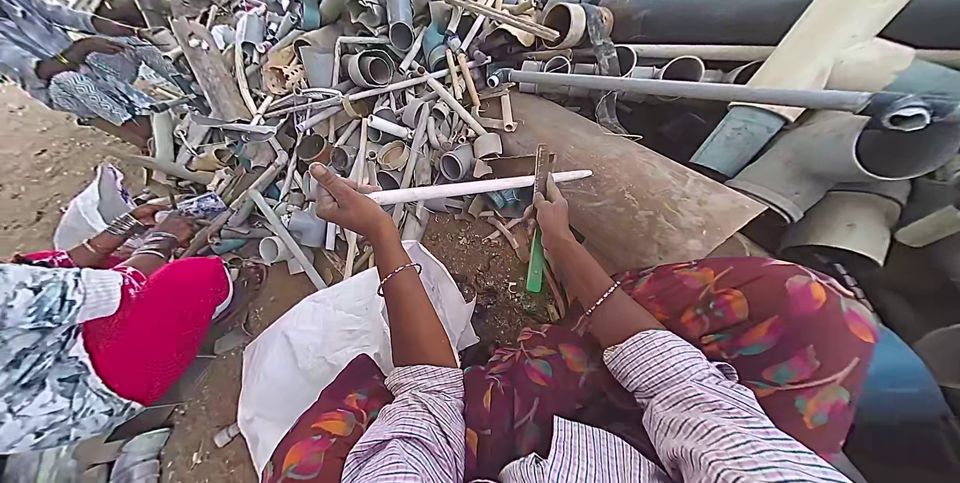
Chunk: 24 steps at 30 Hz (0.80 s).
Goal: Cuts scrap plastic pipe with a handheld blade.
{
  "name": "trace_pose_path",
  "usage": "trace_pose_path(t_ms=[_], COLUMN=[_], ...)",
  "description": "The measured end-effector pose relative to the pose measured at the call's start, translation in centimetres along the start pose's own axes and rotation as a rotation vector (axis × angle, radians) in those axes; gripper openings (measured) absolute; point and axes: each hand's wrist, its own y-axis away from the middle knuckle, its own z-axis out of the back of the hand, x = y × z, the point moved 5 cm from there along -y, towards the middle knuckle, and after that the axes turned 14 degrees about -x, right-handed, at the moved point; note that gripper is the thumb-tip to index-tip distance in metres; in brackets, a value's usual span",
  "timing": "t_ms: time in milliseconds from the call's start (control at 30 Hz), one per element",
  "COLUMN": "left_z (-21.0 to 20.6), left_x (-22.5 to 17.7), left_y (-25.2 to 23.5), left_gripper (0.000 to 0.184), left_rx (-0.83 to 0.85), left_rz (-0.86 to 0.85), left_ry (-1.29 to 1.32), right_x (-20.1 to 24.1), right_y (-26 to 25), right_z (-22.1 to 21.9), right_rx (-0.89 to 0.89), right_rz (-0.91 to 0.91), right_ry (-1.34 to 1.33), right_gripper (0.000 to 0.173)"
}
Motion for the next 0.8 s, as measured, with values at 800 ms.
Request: trace_pose_path(t_ms=[800], left_z=[-1.1], left_x=[-0.6], left_y=[1.0], left_gripper=[0.039], left_rx=[0.172], left_rz=[0.098], left_ry=[-0.154], right_x=[-0.5], right_y=[1.1], right_z=[-1.5], right_rx=[0.166], right_rz=[0.212], right_ry=[0.098], right_gripper=[0.053])
